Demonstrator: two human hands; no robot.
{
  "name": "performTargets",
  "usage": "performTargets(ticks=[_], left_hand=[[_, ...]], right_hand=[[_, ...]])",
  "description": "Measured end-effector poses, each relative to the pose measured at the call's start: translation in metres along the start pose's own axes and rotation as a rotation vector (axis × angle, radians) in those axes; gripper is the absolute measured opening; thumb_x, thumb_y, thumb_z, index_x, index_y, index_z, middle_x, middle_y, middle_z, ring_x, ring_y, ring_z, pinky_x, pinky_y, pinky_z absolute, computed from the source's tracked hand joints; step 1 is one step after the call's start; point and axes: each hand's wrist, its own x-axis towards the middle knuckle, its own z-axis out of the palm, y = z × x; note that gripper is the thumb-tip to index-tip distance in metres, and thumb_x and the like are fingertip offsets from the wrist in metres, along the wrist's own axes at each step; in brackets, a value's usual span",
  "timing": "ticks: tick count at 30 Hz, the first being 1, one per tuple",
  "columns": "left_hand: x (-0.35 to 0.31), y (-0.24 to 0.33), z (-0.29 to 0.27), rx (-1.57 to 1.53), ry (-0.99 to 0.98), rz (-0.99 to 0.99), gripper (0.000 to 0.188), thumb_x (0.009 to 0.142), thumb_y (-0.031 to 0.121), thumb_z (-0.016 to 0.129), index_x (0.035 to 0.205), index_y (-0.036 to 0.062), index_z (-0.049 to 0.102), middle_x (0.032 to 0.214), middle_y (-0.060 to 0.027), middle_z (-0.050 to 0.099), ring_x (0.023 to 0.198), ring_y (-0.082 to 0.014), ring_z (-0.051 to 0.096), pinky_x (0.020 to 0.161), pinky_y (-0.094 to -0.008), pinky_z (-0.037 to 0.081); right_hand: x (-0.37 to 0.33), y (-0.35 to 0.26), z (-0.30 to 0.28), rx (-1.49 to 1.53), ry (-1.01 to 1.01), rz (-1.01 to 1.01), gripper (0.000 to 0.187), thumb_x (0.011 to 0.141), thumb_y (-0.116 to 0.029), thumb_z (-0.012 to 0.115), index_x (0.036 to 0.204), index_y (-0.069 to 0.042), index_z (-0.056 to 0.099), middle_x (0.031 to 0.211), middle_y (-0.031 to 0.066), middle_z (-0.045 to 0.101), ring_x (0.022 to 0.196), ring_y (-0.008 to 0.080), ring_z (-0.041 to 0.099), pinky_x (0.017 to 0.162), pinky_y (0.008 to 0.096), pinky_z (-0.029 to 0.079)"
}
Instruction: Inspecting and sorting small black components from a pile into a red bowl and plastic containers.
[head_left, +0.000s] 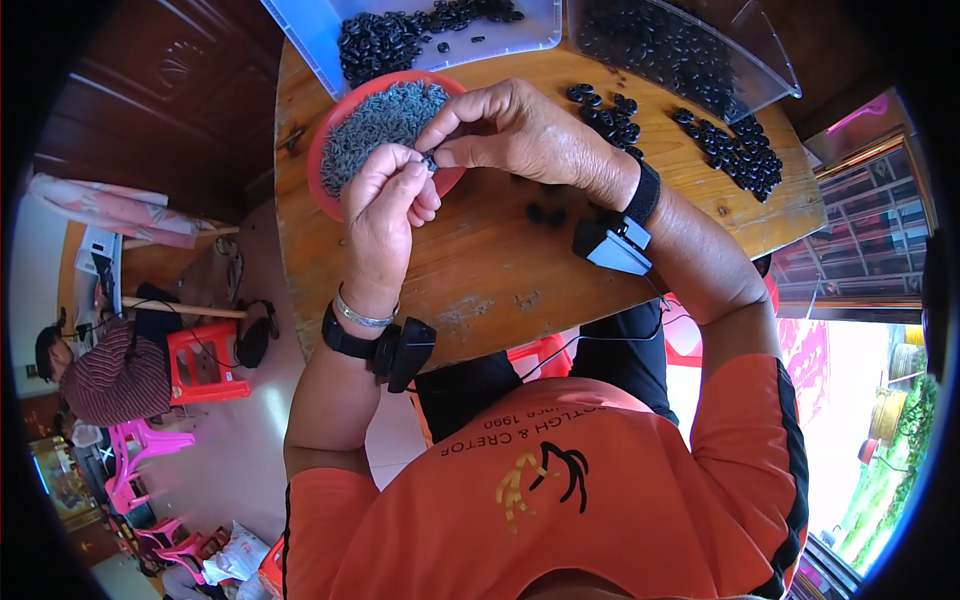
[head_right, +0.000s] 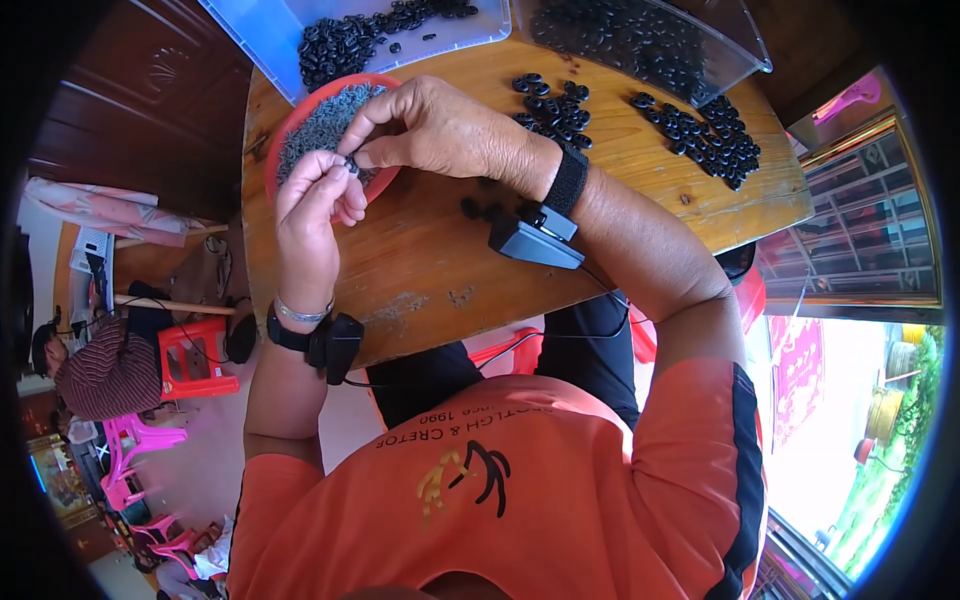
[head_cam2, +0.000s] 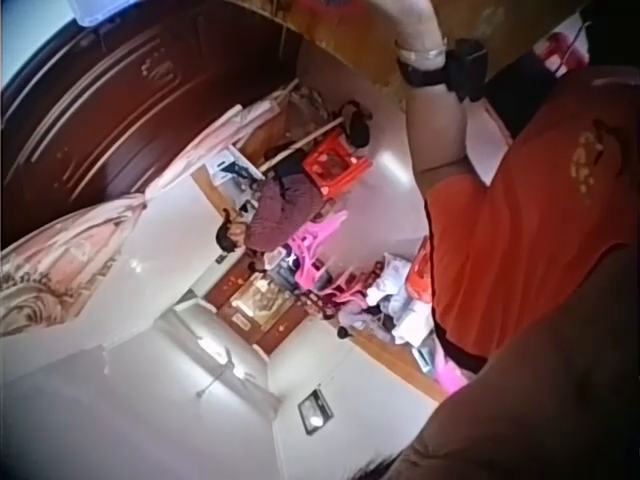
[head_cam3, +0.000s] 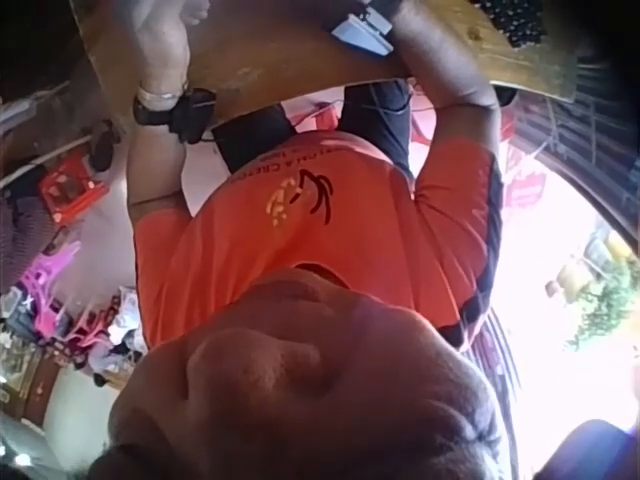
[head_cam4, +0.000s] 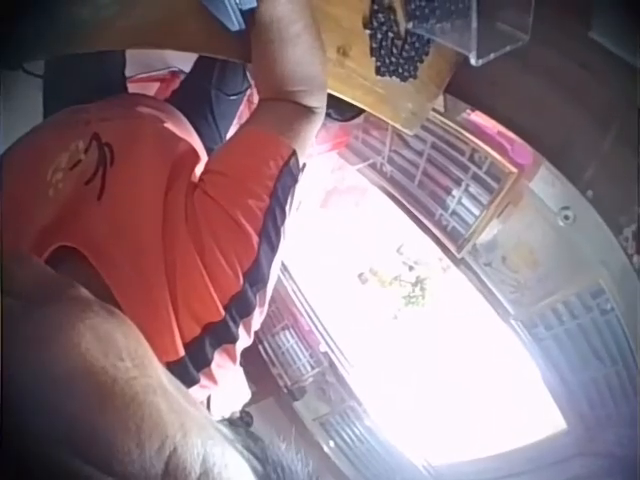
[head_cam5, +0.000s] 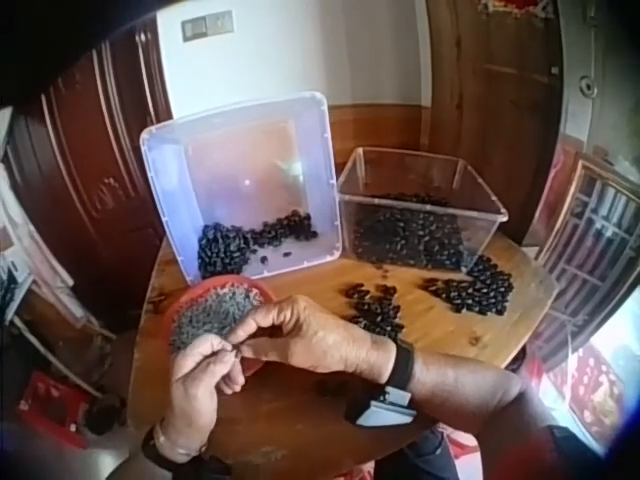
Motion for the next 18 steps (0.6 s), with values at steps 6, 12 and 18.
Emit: performTargets(ticks=[6, 12, 18], left_hand=[[0.000, 0.001, 0.000, 0.028, 0.000, 0.007, 0.016, 0.091, 0.016, 0.051, 0.080, 0.0044, 0.054, 0.065, 0.0005, 0.054, 0.056, -0.0036, 0.045, 0.050, -0.0169, 0.035], [0.002, 0.001, 0.000, 0.090, -0.036, 0.062, 0.014, 0.091, 0.015, 0.051, 0.085, 0.0031, 0.054, 0.068, 0.0001, 0.055, 0.060, -0.0045, 0.047, 0.054, -0.0179, 0.038], [0.000, -0.002, 0.001, 0.129, 0.010, 0.145, 0.010, 0.090, 0.011, 0.051, 0.087, 0.0015, 0.053, 0.069, 0.0001, 0.053, 0.062, -0.0045, 0.047, 0.055, -0.0187, 0.039]], right_hand=[[-0.001, -0.002, 0.001, 0.015, -0.052, 0.080, 0.012, 0.083, -0.007, 0.066, 0.094, 0.000, 0.067, 0.085, 0.0033, 0.067, 0.080, 0.0093, 0.061, 0.079, 0.0239, 0.049], [0.000, 0.007, 0.005, 0.022, 0.026, 0.047, 0.013, 0.083, -0.010, 0.067, 0.091, 0.000, 0.066, 0.081, 0.0024, 0.066, 0.078, 0.0088, 0.060, 0.076, 0.0241, 0.049], [0.000, 0.004, 0.009, -0.004, 0.083, 0.004, 0.013, 0.085, -0.010, 0.065, 0.093, 0.000, 0.066, 0.084, 0.0020, 0.066, 0.079, 0.0081, 0.060, 0.078, 0.0237, 0.049]])
